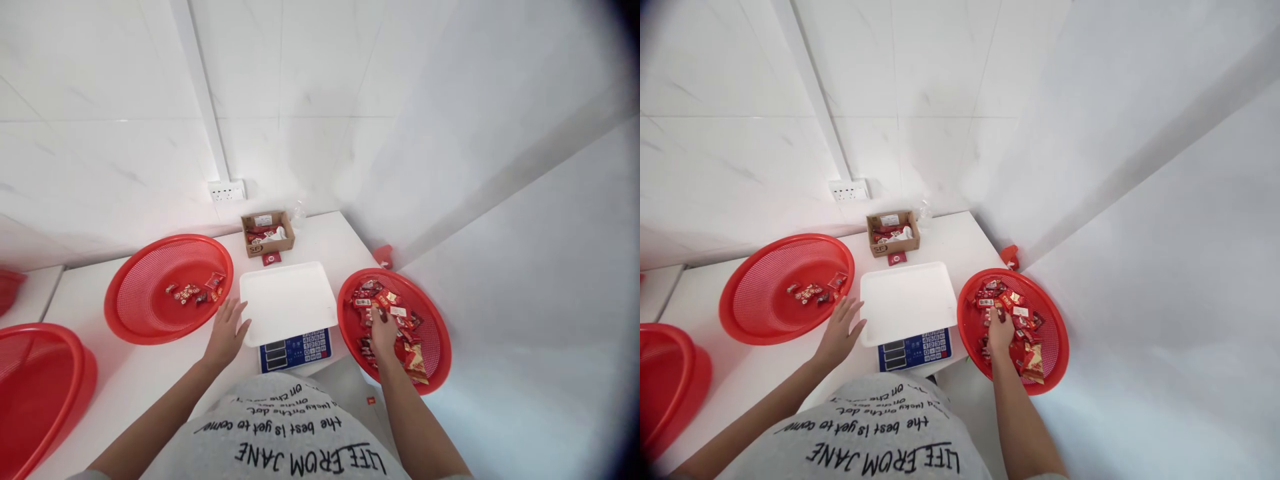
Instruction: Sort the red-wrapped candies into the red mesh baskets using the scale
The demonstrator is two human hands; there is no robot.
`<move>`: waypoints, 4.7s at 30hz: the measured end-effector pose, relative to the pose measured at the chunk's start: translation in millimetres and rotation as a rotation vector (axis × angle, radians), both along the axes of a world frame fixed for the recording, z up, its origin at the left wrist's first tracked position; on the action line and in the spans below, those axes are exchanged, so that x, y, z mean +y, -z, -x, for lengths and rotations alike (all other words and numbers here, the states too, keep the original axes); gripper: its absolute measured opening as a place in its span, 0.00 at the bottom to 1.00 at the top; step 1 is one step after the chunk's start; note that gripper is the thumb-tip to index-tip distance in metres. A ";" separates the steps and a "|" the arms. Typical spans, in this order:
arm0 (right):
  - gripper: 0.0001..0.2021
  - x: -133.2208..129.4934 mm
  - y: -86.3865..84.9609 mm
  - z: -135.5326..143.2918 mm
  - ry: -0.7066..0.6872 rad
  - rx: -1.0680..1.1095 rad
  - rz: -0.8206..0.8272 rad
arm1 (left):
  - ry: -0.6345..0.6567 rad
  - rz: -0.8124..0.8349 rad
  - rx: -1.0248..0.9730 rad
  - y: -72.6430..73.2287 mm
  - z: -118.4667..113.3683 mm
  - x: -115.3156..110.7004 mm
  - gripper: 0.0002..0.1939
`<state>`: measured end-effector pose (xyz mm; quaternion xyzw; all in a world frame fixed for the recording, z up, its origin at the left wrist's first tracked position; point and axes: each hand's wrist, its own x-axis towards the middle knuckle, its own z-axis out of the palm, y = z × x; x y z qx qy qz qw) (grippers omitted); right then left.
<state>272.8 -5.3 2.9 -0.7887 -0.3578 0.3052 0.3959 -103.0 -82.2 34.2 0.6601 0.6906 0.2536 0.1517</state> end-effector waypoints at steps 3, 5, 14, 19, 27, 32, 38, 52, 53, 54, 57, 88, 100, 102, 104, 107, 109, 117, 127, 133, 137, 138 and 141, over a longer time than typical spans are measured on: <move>0.26 10.1 -35.9 30.7 -0.029 0.281 -0.080 | 0.067 0.180 -0.271 -19.6 -23.4 0.5 0.22; 0.23 10.2 -56.1 62.1 -0.205 0.467 -0.049 | 0.092 0.391 -0.556 -32.0 -40.3 2.0 0.22; 0.16 -32.8 -70.3 171.5 -0.779 0.785 0.168 | 0.018 0.637 -1.356 -46.2 -66.4 4.9 0.23; 0.16 -36.1 -66.1 169.0 -0.853 0.741 0.236 | -0.057 0.613 -1.334 -43.5 -59.9 2.0 0.20; 0.17 -34.8 -49.0 160.7 -0.568 0.813 0.351 | -0.176 0.601 -1.212 -38.4 -49.8 11.9 0.24; 0.18 -33.4 -45.6 158.0 -0.407 0.905 0.341 | -0.263 0.660 -0.992 -39.2 -47.4 16.0 0.40; 0.18 -44.3 -50.9 167.5 -0.536 0.868 0.305 | 0.008 0.804 -0.900 -34.5 -59.8 -0.2 0.26; 0.17 -60.0 -44.3 164.4 -0.689 0.811 0.429 | -0.028 0.828 -1.126 -25.0 -57.0 -11.2 0.24; 0.16 -60.0 -43.7 164.8 -0.658 0.828 0.443 | -0.041 0.831 -1.119 -24.3 -57.2 -11.5 0.24; 0.15 -59.7 -43.4 165.3 -0.626 0.850 0.452 | -0.057 0.829 -1.109 -23.6 -57.2 -11.6 0.24; 0.11 -56.7 -43.7 166.5 -0.504 0.957 0.454 | -0.099 0.803 -1.065 -21.4 -55.6 -11.8 0.25; 0.21 -69.3 -38.6 179.8 -0.551 0.904 0.176 | -0.139 0.733 -1.230 -14.0 -64.1 -14.9 0.21; 0.16 -72.4 -37.8 176.8 -0.646 0.729 0.249 | -0.202 0.627 -1.248 -16.6 -58.8 -13.4 0.17; 0.12 -72.9 -36.6 175.6 -0.683 0.693 0.297 | -0.224 0.614 -1.245 -17.1 -57.7 -13.3 0.17; 0.11 -72.3 -35.5 174.1 -0.724 0.633 0.303 | -0.224 0.639 -1.238 -17.3 -57.2 -13.5 0.18; 0.10 -70.8 -34.2 172.6 -0.793 0.536 0.280 | -0.201 0.694 -1.232 -16.9 -57.6 -13.9 0.18; 0.10 -70.4 -34.4 172.6 -0.826 0.498 0.275 | -0.185 0.695 -1.223 -16.5 -58.0 -14.3 0.18; 0.10 -69.2 -39.5 169.9 -0.777 0.616 0.286 | -0.205 0.549 -1.108 -14.3 -50.4 -6.1 0.18; 0.11 -63.8 -38.9 143.4 -0.642 0.576 0.271 | -0.046 0.235 -0.193 11.5 -38.9 15.8 0.19; 0.12 -54.2 -38.2 111.1 -0.536 0.553 0.188 | 0.200 0.196 0.146 25.7 -55.7 20.3 0.28; 0.11 -49.6 -32.1 89.9 -0.472 0.537 0.182 | 0.252 0.242 0.228 36.6 -67.7 32.3 0.30; 0.11 -49.1 -31.0 85.7 -0.464 0.533 0.181 | 0.267 0.238 0.245 38.8 -70.5 35.8 0.30; 0.12 -48.3 -29.0 75.5 -0.467 0.519 0.172 | 0.275 0.201 0.300 43.4 -77.4 47.2 0.29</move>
